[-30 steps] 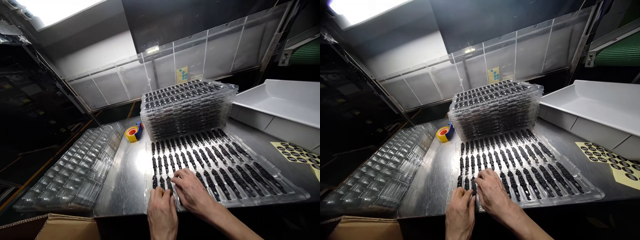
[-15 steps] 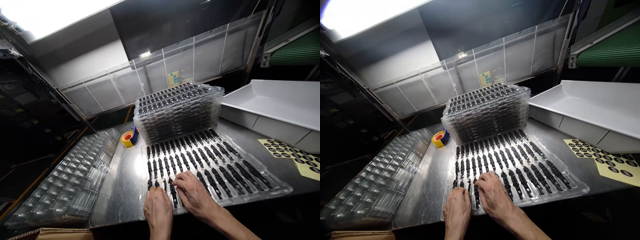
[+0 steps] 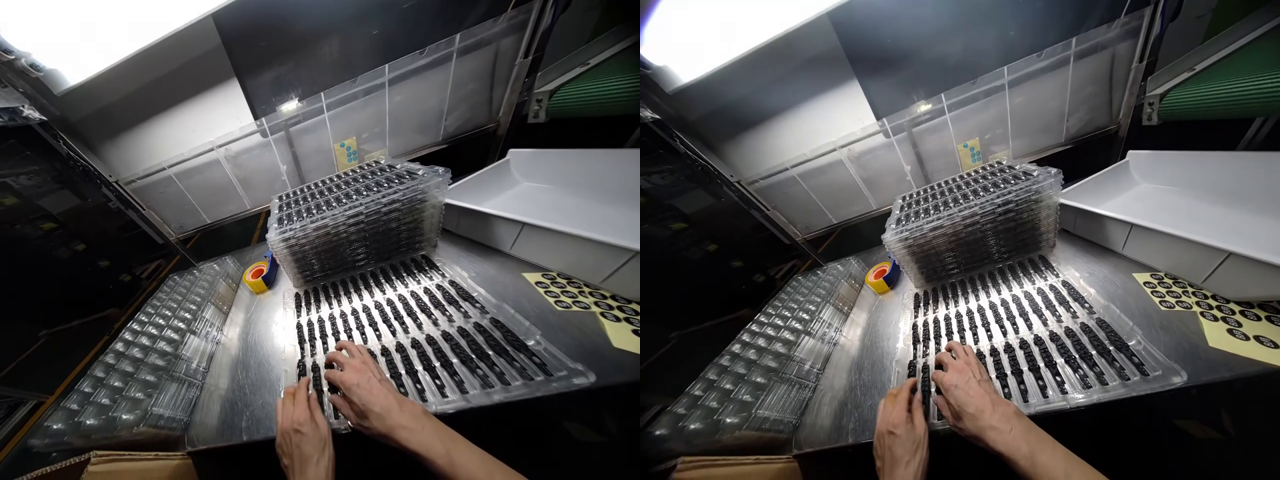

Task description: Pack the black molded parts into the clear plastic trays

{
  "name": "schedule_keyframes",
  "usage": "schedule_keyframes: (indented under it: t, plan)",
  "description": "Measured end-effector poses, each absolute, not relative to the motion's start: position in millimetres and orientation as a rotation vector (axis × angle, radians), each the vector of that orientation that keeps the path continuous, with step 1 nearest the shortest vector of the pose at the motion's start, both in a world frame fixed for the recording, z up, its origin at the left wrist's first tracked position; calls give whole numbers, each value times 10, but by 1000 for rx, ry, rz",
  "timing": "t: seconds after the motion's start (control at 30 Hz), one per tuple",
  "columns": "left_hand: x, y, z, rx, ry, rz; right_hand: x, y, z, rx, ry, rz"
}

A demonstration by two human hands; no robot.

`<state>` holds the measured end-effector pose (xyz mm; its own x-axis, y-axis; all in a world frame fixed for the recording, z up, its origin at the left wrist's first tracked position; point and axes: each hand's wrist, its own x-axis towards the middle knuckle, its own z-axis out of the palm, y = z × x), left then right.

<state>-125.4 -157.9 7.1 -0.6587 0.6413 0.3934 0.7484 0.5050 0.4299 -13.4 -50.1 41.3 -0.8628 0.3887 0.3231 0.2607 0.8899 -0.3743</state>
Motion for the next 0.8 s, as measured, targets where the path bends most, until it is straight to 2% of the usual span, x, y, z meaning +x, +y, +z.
schedule_keyframes:
  t: [0.23, 0.37, 0.6, 0.8]
  plan:
    - [-1647, -1641, 111, -1395, -2459, -561, -144, -542, 379, -599, -2622, 485]
    - [-1642, -1636, 62, -1415, -2415, -532, -161, -585, 341, -610, -2576, 410]
    - [-1772, -1801, 175, -1499, -2429, -1010, -35, -570, 431, -547, -2568, 455]
    - [-1760, -1889, 239, -1531, -2338, -1245, 38, -548, 501, -550, -2498, 471]
